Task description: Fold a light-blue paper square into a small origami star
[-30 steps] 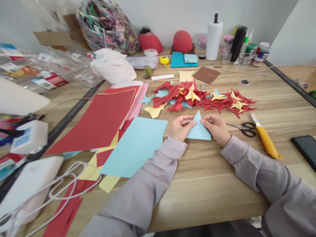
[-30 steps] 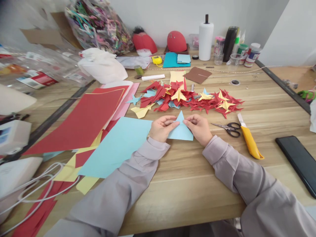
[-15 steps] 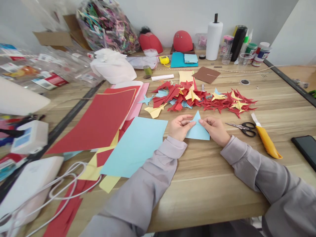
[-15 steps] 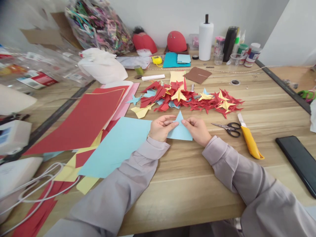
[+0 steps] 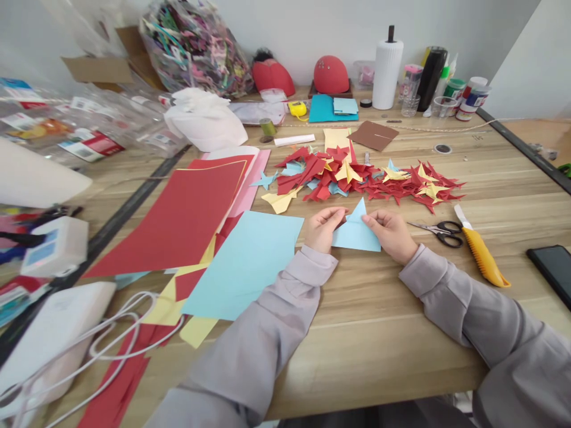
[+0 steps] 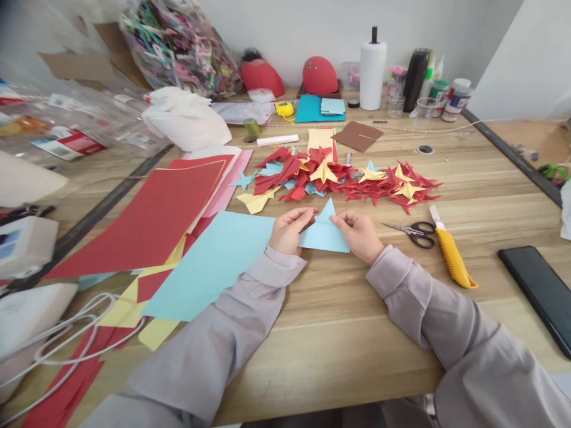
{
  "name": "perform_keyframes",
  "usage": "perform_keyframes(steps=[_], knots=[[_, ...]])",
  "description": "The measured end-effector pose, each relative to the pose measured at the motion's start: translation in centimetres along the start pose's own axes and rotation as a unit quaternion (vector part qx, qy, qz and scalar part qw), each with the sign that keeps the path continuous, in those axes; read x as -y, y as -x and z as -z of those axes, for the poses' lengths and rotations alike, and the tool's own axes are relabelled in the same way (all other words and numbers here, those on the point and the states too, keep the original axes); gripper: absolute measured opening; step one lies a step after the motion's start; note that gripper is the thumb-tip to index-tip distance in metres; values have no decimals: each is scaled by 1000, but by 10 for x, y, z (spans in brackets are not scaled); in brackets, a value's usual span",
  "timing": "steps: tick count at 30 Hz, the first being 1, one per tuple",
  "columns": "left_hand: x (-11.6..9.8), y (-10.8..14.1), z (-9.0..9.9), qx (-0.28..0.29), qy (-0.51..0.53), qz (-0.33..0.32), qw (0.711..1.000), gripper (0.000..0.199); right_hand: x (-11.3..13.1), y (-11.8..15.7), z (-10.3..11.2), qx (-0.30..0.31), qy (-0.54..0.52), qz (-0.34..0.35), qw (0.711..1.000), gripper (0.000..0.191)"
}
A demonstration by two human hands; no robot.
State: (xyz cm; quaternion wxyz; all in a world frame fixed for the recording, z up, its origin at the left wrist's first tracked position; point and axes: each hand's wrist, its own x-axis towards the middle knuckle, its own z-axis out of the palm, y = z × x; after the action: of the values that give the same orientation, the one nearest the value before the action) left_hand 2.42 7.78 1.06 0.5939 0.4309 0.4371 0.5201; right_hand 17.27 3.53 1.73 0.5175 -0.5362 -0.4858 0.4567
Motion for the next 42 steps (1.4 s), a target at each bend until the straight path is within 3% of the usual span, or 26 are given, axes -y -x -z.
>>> perform_keyframes(steps=[10,17,26,32,42], knots=[[0,5,-1,40,-18,12,999,42,2,0,-1,14,-25,-8,1000,55],[-1,5,-1,36,-4,16,999,43,3,2,-1,15,-62,-39,997,55],[-3,5,1,64,-12,24,998,40,2,0,0,32,-1,8,999,53],[0,2,4,83,5,32,996,37,0,0,0,28,-8,0,1000,52],[-9,4,-3,35,45,56,997,43,1,0,0,15,-22,-20,999,53]])
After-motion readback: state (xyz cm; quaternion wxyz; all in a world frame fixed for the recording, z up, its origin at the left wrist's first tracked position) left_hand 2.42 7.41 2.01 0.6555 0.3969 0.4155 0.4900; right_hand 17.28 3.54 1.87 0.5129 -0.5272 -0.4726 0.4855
